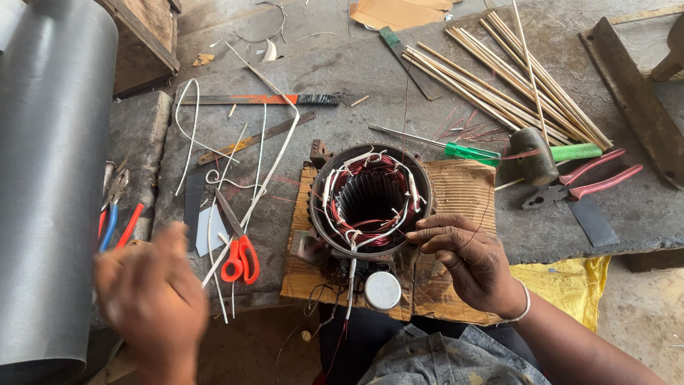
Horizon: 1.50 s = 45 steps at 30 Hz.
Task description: The person cuts white insulating strips with scissors and inserts them into the slots of an electric motor stator, pressing the strips down between the copper windings. They trim the strips to length and use pliers near the end while working through the stator slots one at a time.
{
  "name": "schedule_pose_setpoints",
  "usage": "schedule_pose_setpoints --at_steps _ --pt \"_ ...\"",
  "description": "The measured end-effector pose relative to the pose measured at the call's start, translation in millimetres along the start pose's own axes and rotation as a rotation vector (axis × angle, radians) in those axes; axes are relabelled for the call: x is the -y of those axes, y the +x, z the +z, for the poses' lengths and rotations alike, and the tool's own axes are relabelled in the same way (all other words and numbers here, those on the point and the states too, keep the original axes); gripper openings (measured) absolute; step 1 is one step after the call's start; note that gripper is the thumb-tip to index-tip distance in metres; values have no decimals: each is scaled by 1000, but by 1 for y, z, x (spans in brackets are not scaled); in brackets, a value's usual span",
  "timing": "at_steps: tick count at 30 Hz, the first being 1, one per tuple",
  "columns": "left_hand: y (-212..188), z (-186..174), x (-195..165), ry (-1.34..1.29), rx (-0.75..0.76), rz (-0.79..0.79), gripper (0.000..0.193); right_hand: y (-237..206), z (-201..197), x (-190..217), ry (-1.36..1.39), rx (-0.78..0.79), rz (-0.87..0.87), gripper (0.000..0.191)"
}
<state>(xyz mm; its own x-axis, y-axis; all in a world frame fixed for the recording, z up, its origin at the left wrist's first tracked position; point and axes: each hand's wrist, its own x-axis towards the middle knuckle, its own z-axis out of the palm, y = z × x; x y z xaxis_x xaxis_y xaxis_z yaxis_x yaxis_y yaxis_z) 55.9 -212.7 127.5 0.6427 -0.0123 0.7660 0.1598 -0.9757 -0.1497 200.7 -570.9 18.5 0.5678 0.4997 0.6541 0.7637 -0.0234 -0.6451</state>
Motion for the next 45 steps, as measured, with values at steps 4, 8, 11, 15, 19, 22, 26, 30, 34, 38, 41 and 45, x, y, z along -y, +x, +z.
schedule_pose_setpoints --at_steps 4,8,11,15,19,22,26,30,34,38,41,45 --pt "4 -4 -74 -694 17 382 19 -3 8 2 -8 -67 -41 17" --pt "43 30 -136 -879 328 486 29 -8 13 2 -35 -88 -66 18" --pt "71 56 -153 -775 607 472 26 -11 10 -2 -12 -64 -65 18" --pt "80 64 -153 -705 663 504 13 -11 6 -11 50 -41 -71 16" --pt "80 67 -151 -635 740 542 7 -12 6 -17 81 -48 -88 15" --pt "82 68 -148 -598 710 633 11 -13 5 -19 86 -42 -94 15" --pt "79 63 -139 -627 562 726 12 -15 3 -20 112 2 -51 18" --pt "75 65 -133 -644 586 644 24 -15 2 -19 109 8 -48 16" --pt "70 68 -131 -667 587 622 22 -15 3 -17 72 6 -66 16" --pt "70 70 -132 -757 551 602 20 -14 2 -16 84 14 -68 18" --pt "73 69 -134 -740 676 571 23 -13 2 -17 81 20 -68 19" --pt "77 68 -137 -714 644 512 23 -12 4 -18 71 0 -74 19"
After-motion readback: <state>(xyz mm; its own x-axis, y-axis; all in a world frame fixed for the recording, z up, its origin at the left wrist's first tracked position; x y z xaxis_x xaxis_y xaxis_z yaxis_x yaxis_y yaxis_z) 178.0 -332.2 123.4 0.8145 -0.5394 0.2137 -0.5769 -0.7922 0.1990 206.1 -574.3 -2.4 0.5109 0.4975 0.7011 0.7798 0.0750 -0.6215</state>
